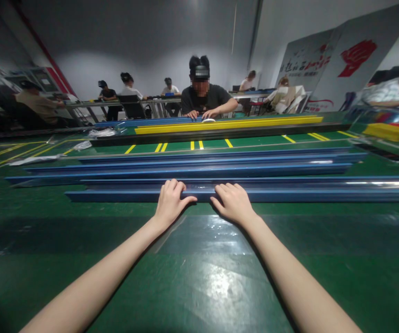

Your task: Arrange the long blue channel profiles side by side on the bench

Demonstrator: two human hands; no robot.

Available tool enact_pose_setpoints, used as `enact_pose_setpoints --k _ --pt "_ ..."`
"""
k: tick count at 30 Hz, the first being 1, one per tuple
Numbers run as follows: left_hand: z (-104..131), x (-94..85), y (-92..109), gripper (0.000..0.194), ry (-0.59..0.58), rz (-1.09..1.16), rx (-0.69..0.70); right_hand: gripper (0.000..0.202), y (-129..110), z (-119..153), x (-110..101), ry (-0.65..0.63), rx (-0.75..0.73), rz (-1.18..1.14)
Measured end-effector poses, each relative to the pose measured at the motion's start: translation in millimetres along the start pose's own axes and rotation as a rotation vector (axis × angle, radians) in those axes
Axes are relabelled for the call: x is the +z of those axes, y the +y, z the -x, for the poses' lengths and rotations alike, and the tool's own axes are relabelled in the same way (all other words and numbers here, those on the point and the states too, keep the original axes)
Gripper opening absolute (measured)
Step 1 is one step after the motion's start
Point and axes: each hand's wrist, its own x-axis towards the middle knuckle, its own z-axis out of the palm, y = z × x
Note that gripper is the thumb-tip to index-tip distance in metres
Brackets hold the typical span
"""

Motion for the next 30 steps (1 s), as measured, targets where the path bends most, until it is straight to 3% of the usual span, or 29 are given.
enact_pose_setpoints --k 30 --pt "1.9 -2.0 2.1 0.04 -0.083 -0.154 0.094 0.029 -0.1 0.1 -0.8 -0.013 0.003 -0.005"
